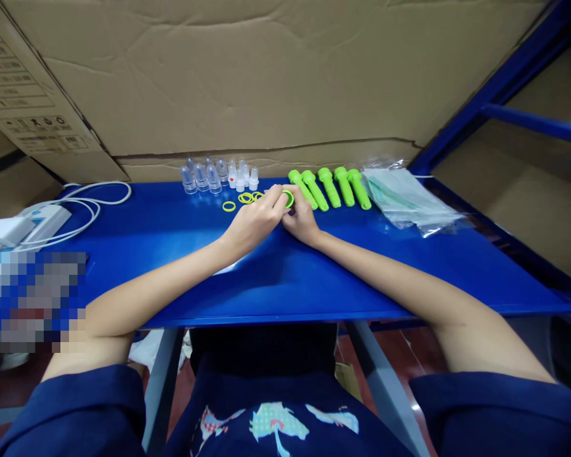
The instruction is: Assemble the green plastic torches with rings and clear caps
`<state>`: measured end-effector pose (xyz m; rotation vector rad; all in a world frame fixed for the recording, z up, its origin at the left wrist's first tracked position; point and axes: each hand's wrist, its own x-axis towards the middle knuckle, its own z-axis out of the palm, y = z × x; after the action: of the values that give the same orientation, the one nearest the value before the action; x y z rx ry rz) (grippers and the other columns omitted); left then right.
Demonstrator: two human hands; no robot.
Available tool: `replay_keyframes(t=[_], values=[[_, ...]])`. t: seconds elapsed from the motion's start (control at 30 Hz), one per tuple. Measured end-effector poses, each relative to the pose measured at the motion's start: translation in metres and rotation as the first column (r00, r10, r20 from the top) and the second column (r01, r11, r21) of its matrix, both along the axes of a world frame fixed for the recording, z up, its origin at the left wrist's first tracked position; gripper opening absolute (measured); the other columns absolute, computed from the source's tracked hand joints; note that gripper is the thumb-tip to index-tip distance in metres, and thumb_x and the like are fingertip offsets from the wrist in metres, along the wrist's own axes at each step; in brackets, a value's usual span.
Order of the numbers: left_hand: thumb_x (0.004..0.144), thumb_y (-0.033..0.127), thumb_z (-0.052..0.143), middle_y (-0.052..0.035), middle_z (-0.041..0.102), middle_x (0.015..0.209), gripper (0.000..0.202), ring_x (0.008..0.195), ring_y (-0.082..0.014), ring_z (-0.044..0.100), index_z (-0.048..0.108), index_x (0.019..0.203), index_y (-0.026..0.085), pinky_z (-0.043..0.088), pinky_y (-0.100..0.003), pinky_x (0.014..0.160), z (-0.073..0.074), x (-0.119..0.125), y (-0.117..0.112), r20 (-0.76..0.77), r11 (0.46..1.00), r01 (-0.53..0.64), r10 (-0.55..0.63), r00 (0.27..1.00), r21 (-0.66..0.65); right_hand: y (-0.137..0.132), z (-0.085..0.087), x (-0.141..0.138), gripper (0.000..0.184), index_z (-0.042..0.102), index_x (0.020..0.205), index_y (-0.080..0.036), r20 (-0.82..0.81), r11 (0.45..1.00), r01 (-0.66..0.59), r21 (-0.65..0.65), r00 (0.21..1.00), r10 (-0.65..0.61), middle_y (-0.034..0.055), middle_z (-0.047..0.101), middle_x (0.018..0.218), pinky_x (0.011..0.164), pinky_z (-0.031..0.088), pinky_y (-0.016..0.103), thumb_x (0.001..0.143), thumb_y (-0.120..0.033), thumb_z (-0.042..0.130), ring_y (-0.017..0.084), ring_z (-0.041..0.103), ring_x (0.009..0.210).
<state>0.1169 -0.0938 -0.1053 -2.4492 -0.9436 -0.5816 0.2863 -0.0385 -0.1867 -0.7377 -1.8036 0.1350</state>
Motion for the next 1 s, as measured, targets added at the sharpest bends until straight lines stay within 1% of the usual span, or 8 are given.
replay_keyframes(t=[0.2,0.37,0.53,0.63,0.73,0.83,0.93,1.0], values=[[0.105,0.021,0.045,-0.0205,0.064,0.132,0.026,0.101,-0.0222,0.075,0.062,0.119,0.007,0.061,-0.026,0.074,-0.002,-0.002,0.007,0.02,0.997,0.051,-0.05,0.999,-0.051,0.0,0.002,0.0,0.031,0.052,0.122,-0.021,-0.017,1.0,-0.027,0.015,0.999,0.027,0.0076,0.069,0.107,0.084,0.063,0.035,0.091,-0.026,0.054,0.02,0.071,0.091],[0.108,0.032,0.042,-0.017,0.066,0.128,0.033,0.092,-0.0181,0.075,0.056,0.129,0.011,0.058,-0.023,0.07,-0.002,-0.004,0.012,0.119,0.99,0.065,-0.05,0.992,-0.127,0.008,-0.004,0.001,0.03,0.05,0.121,-0.021,-0.045,0.997,-0.056,-0.05,0.998,0.054,0.0086,0.07,0.105,0.084,0.063,0.036,0.095,-0.037,0.055,0.021,0.072,0.09],[0.106,0.034,0.047,-0.0161,0.065,0.129,0.029,0.106,-0.022,0.071,0.059,0.12,0.011,0.058,-0.029,0.086,-0.004,-0.011,0.03,0.217,0.971,0.165,-0.126,0.968,-0.172,0.013,-0.004,0.001,0.045,0.048,0.127,-0.023,-0.073,0.984,-0.121,-0.129,0.991,0.112,0.0121,0.068,0.117,0.094,0.061,0.041,0.098,-0.056,0.055,0.024,0.07,0.11],[0.103,0.033,0.053,-0.0121,0.069,0.117,0.022,0.104,-0.0216,0.07,0.062,0.11,0.014,0.057,-0.032,0.09,-0.007,-0.019,0.046,0.347,0.957,0.244,-0.178,0.921,-0.158,0.009,0.004,-0.001,0.049,0.05,0.124,-0.024,-0.104,0.969,-0.121,-0.213,0.989,0.1,0.0123,0.067,0.119,0.103,0.057,0.044,0.094,-0.062,0.06,0.026,0.068,0.116],[0.1,0.035,0.057,-0.008,0.07,0.097,0.021,0.09,-0.0193,0.069,0.062,0.094,0.016,0.057,-0.031,0.083,-0.009,-0.026,0.062,0.516,0.955,0.246,-0.127,0.847,-0.168,0.004,0.011,-0.001,0.045,0.056,0.116,-0.023,-0.076,0.963,-0.074,-0.261,0.996,0.056,0.0116,0.069,0.115,0.105,0.054,0.046,0.094,-0.062,0.06,0.027,0.068,0.112],[0.099,0.039,0.058,-0.0055,0.07,0.086,0.026,0.079,-0.0172,0.068,0.061,0.086,0.016,0.055,-0.029,0.074,-0.011,-0.033,0.074,0.651,0.934,0.249,-0.024,0.759,-0.256,0.004,0.013,0.001,0.042,0.061,0.112,-0.021,-0.014,0.958,-0.031,-0.286,0.999,0.029,0.0114,0.071,0.113,0.1,0.055,0.046,0.096,-0.059,0.057,0.026,0.069,0.105],[0.097,0.045,0.059,-0.0042,0.069,0.078,0.033,0.07,-0.0156,0.065,0.062,0.081,0.017,0.052,-0.028,0.069,-0.015,-0.038,0.082,0.699,0.895,0.267,0.069,0.711,-0.359,0.005,0.013,0.004,0.038,0.065,0.115,-0.018,0.081,0.964,0.038,-0.263,0.997,-0.017,0.0131,0.071,0.113,0.094,0.056,0.044,0.096,-0.051,0.057,0.026,0.068,0.102],[0.096,0.051,0.061,-0.004,0.068,0.074,0.038,0.068,-0.0149,0.063,0.063,0.079,0.016,0.051,-0.028,0.068,-0.018,-0.041,0.086,0.707,0.877,0.268,0.108,0.699,-0.399,0.004,0.015,0.006,0.038,0.067,0.118,-0.015,0.187,0.973,0.094,-0.209,0.981,-0.055,0.0145,0.07,0.113,0.096,0.054,0.044,0.095,-0.043,0.058,0.027,0.066,0.103]])
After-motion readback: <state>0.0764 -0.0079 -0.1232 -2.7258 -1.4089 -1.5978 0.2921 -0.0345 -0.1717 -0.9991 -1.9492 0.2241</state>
